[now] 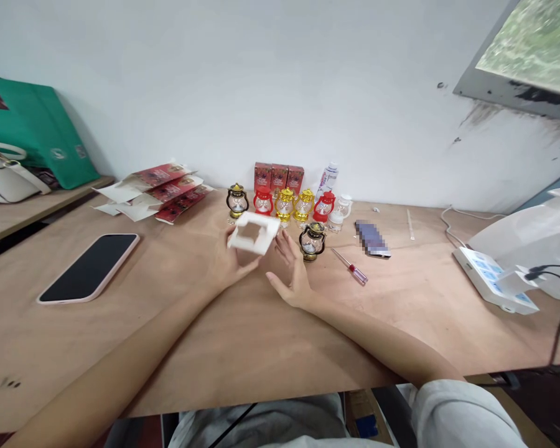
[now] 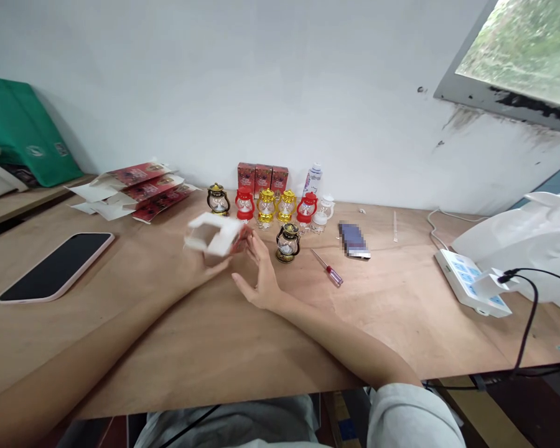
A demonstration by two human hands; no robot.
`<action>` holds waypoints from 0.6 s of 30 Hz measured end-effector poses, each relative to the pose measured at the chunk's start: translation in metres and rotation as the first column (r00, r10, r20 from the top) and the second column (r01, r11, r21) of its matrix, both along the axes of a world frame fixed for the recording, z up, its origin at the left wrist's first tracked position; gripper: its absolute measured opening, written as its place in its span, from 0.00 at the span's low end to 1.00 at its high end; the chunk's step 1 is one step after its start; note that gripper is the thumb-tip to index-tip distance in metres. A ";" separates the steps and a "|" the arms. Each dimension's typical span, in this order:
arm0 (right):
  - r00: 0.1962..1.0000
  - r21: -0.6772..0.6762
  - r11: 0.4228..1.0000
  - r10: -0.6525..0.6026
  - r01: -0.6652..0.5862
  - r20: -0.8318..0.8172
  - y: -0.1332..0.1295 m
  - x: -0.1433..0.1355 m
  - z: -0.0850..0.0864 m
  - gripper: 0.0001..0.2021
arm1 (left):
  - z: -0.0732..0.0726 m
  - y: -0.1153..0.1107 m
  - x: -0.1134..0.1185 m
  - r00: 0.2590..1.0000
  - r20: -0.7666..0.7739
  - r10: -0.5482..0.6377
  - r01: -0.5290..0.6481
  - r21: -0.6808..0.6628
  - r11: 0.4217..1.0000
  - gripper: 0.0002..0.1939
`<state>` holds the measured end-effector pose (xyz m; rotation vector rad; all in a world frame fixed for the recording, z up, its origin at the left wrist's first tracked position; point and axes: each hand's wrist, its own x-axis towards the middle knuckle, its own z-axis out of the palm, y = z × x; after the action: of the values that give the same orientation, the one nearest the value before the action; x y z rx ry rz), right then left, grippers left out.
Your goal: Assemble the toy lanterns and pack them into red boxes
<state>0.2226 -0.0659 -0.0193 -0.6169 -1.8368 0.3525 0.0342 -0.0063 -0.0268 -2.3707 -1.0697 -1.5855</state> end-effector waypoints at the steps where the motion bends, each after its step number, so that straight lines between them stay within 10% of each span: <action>1: 1.000 0.021 1.000 -0.005 0.005 0.021 0.000 0.000 -0.001 0.38 | 0.002 -0.003 0.001 0.999 -0.048 0.006 -0.005 0.022 1.000 0.36; 7: 0.991 0.116 0.985 -0.130 0.127 0.019 0.004 0.003 -0.007 0.38 | 0.021 -0.023 0.009 0.989 -0.146 0.027 0.018 0.300 0.954 0.31; 18: 0.940 0.247 0.907 -0.328 0.341 -0.093 0.002 0.004 -0.006 0.37 | 0.025 -0.022 0.009 0.950 -0.147 -0.275 0.294 0.128 0.947 0.39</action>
<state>0.2271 -0.0644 -0.0257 -0.7170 -1.6552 -0.1028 0.0427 -0.0285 -0.0017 -2.5726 -0.5824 -1.5061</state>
